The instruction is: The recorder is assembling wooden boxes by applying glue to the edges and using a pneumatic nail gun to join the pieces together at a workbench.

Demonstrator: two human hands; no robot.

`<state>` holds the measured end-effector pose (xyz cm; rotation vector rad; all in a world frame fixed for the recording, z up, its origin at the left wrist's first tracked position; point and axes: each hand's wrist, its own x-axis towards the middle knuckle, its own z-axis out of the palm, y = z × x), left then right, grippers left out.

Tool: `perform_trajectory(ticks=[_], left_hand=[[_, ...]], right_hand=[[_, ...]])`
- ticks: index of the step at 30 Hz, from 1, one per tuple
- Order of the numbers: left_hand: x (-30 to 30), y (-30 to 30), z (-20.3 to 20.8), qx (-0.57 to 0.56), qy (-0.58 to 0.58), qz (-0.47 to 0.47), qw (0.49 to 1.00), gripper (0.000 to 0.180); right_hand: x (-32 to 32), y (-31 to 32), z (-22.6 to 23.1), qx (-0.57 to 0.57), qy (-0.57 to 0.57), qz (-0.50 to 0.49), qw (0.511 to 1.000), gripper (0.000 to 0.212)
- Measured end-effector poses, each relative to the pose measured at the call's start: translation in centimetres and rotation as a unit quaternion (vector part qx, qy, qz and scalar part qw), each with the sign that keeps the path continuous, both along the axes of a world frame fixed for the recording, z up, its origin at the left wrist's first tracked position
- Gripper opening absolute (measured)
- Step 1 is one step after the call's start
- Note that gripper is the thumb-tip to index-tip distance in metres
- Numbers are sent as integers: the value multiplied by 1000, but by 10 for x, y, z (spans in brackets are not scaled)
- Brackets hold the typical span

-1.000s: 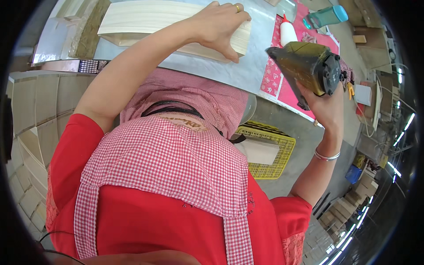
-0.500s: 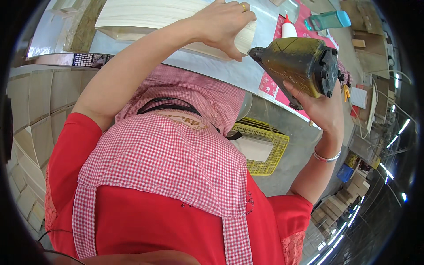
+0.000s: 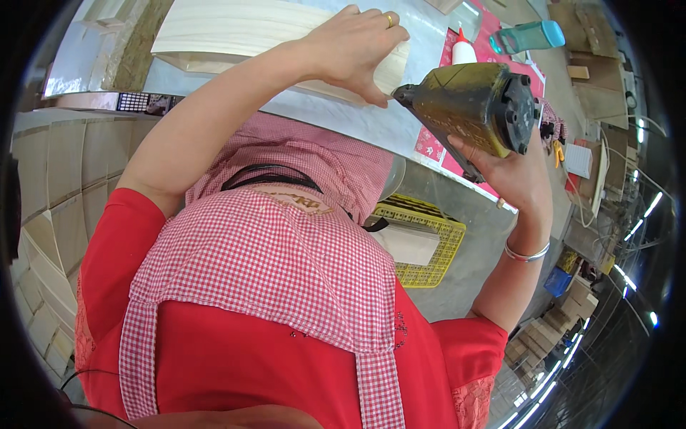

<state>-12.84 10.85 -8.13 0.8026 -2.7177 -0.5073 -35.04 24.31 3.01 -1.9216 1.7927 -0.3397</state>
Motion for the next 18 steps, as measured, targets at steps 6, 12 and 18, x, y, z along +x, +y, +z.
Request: perform_trajectory(ticks=[6, 12, 18], left_hand=[[1, 11, -13, -90, -15, 86, 992, 87], [3, 8, -11, -34, -23, 72, 997, 83], [3, 6, -14, -50, 1, 66, 997, 79]], right_hand=[[-15, -9, -3, -62, 39, 73, 995, 36], [-5, -35, 4, -21, -24, -45, 998, 37], [-13, -52, -4, -6, -55, -57, 997, 38]])
